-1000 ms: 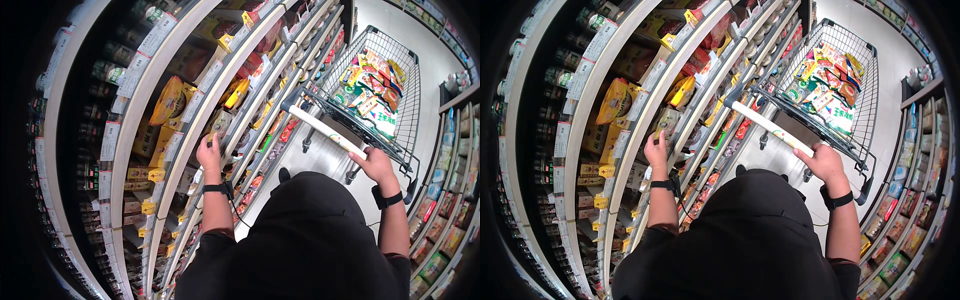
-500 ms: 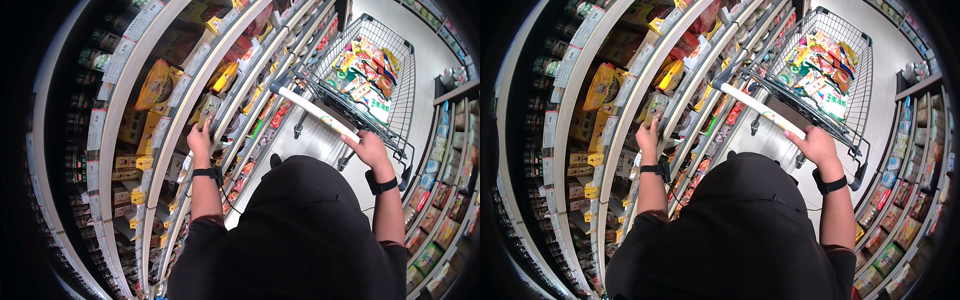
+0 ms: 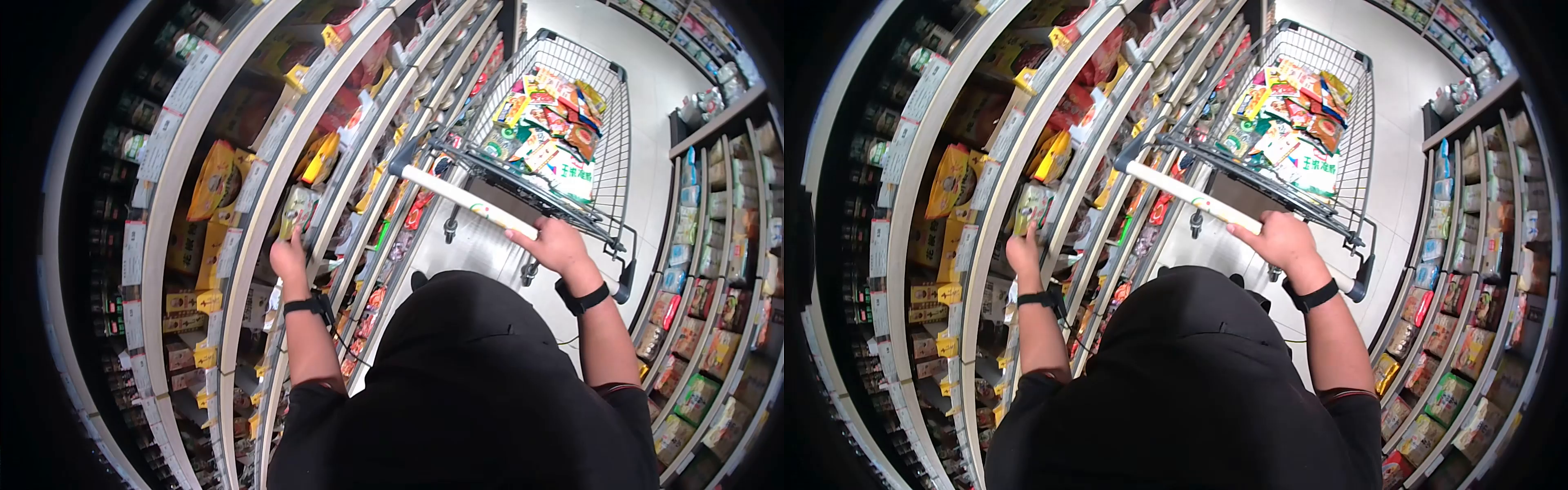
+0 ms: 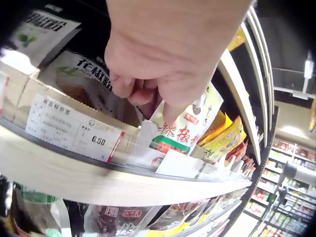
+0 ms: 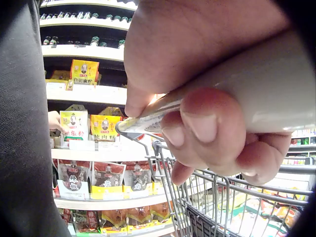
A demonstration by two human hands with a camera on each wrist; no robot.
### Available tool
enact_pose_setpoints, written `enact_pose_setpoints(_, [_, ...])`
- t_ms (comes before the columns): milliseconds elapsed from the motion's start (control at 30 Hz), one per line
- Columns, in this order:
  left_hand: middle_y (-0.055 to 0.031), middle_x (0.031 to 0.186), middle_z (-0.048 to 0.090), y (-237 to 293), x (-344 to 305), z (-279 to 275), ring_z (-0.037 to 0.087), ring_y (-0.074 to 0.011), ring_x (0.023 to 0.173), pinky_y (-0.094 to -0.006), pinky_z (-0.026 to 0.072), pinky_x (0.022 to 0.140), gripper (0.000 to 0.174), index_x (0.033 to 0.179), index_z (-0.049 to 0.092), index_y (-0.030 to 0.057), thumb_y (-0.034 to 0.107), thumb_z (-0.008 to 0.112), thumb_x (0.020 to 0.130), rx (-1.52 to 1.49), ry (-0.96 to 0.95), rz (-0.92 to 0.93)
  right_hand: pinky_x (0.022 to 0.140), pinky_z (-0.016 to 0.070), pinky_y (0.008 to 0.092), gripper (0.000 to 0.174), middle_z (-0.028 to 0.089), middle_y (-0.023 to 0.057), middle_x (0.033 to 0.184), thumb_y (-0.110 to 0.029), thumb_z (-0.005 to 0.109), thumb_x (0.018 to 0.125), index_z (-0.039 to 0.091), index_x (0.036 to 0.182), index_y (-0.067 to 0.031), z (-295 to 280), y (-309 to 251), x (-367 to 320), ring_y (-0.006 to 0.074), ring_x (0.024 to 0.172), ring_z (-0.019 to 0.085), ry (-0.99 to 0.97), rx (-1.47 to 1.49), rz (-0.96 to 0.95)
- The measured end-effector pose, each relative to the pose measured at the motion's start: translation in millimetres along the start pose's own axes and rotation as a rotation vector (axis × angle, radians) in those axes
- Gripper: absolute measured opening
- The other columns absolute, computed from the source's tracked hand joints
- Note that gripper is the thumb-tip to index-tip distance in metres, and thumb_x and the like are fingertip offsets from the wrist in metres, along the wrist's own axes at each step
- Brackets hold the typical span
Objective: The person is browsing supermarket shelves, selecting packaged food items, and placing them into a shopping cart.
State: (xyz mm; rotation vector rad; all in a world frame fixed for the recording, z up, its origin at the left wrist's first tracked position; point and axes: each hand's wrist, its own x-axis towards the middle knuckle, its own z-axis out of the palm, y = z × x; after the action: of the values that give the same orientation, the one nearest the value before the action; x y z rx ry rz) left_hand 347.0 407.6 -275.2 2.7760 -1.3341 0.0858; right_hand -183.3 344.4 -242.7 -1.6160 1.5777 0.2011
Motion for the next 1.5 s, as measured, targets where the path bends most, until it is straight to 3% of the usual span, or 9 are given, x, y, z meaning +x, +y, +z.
enact_pose_setpoints(100, [-0.0174, 0.082, 0.065, -11.9, -24.8, 8.9, 0.061, -0.0334, 0.075, -0.0398, 0.0494, 0.073, 0.047, 0.091, 0.065, -0.0033, 0.040, 0.079, 0.078, -0.224, 0.296, 0.051, 0.069, 0.0536, 0.0464, 0.079, 0.067, 0.0212, 0.073, -0.077, 0.053, 0.078, 0.067, 0.076, 0.0007, -0.1, -1.4, -2.2, 0.0383, 0.074, 0.067, -0.006, -0.003, 0.008])
enact_pose_setpoints(167, [-0.0011, 0.066, 0.047, -4.0, -50.0, 0.9, 0.044, -0.0184, 0.062, -0.0315, 0.0440, 0.064, 0.034, 0.081, 0.056, 0.0015, 0.024, 0.082, 0.079, -0.433, 0.398, 0.099, 0.069, 0.0538, 0.0461, 0.079, 0.067, 0.0197, 0.072, -0.078, 0.053, 0.078, 0.068, 0.078, 0.0003, -3.4, -3.7, -3.0, 0.0376, 0.073, 0.067, -0.034, -0.005, 0.026])
enact_pose_setpoints(333, [0.0005, 0.065, 0.038, 5.3, -111.3, -6.9, 0.036, -0.0115, 0.060, -0.0248, 0.0358, 0.057, 0.032, 0.080, 0.052, 0.0057, 0.013, 0.082, 0.077, -0.682, -0.176, 0.176, 0.066, 0.0539, 0.0431, 0.080, 0.066, 0.0139, 0.067, -0.081, 0.053, 0.075, 0.066, 0.076, -0.0020, -3.1, -5.1, -1.8, 0.0330, 0.071, 0.068, -0.058, -0.016, 0.075])
enact_pose_setpoints(567, [-0.0075, 0.072, 0.058, 149.3, -60.9, -44.2, 0.057, -0.0240, 0.063, -0.0313, 0.0450, 0.055, 0.028, 0.081, 0.061, 0.0054, 0.012, 0.085, 0.068, -0.865, -0.318, 0.954, 0.063, 0.0535, 0.0397, 0.081, 0.065, 0.0128, 0.063, -0.081, 0.057, 0.071, 0.068, 0.080, -0.0015, 3.5, -4.9, -0.9, 0.0318, 0.065, 0.067, 0.099, -0.035, 0.075])
enact_pose_setpoints(700, [-0.0082, 0.080, 0.062, 222.2, -35.2, -49.3, 0.061, -0.0283, 0.087, -0.0362, 0.0468, 0.081, 0.025, 0.083, 0.064, 0.0057, 0.023, 0.080, 0.075, -0.969, -0.336, 1.265, 0.060, 0.0529, 0.0387, 0.075, 0.064, 0.0112, 0.061, -0.077, 0.065, 0.068, 0.069, 0.078, -0.0032, 13.1, -4.9, -3.8, 0.0299, 0.062, 0.066, 0.311, -0.067, 0.009])
enact_pose_setpoints(800, [-0.0093, 0.081, 0.064, 259.6, -33.8, -22.2, 0.061, -0.0288, 0.085, -0.0376, 0.0443, 0.080, 0.028, 0.082, 0.063, 0.0058, 0.031, 0.076, 0.079, -0.968, -0.304, 1.252, 0.057, 0.0493, 0.0328, 0.052, 0.063, 0.0080, 0.064, -0.055, 0.076, 0.075, 0.068, 0.077, -0.0040, 18.9, 6.7, -5.8, 0.0202, 0.059, 0.061, 0.449, 0.175, 0.045])
enact_pose_setpoints(900, [-0.0083, 0.084, 0.066, 262.7, -38.3, 20.4, 0.060, -0.0281, 0.083, -0.0395, 0.0418, 0.081, 0.033, 0.078, 0.064, 0.0073, 0.040, 0.069, 0.083, -0.582, -0.316, 1.299, 0.057, 0.0447, 0.0253, 0.025, 0.062, 0.0019, 0.066, -0.024, 0.077, 0.084, 0.067, 0.077, -0.0027, 20.9, 22.3, -7.8, 0.0089, 0.061, 0.055, 0.650, 0.584, 0.098])
enact_pose_setpoints(1233, [-0.0169, 0.072, 0.067, 301.2, -28.0, 5.2, 0.066, -0.0353, 0.072, -0.0479, 0.0511, 0.071, 0.052, 0.072, 0.068, 0.0051, 0.049, 0.049, 0.093, -0.154, -0.630, 1.148, 0.054, 0.0413, 0.0258, 0.035, 0.056, 0.0000, 0.062, -0.032, 0.074, 0.087, 0.062, 0.073, -0.0025, -88.6, 162.8, -68.5, 0.0070, 0.058, 0.049, 0.732, 0.490, 0.433])
enact_pose_setpoints(1500, [-0.0147, 0.077, 0.068, 337.2, -20.8, 18.2, 0.066, -0.0362, 0.082, -0.0439, 0.0516, 0.074, 0.041, 0.077, 0.068, 0.0090, 0.048, 0.059, 0.086, 0.032, -0.975, 0.947, 0.054, 0.0492, 0.0294, 0.044, 0.062, 0.0061, 0.066, -0.042, 0.074, 0.084, 0.064, 0.079, 0.0011, -185.6, 199.5, 81.7, 0.0144, 0.057, 0.061, 0.498, 0.437, 0.287])
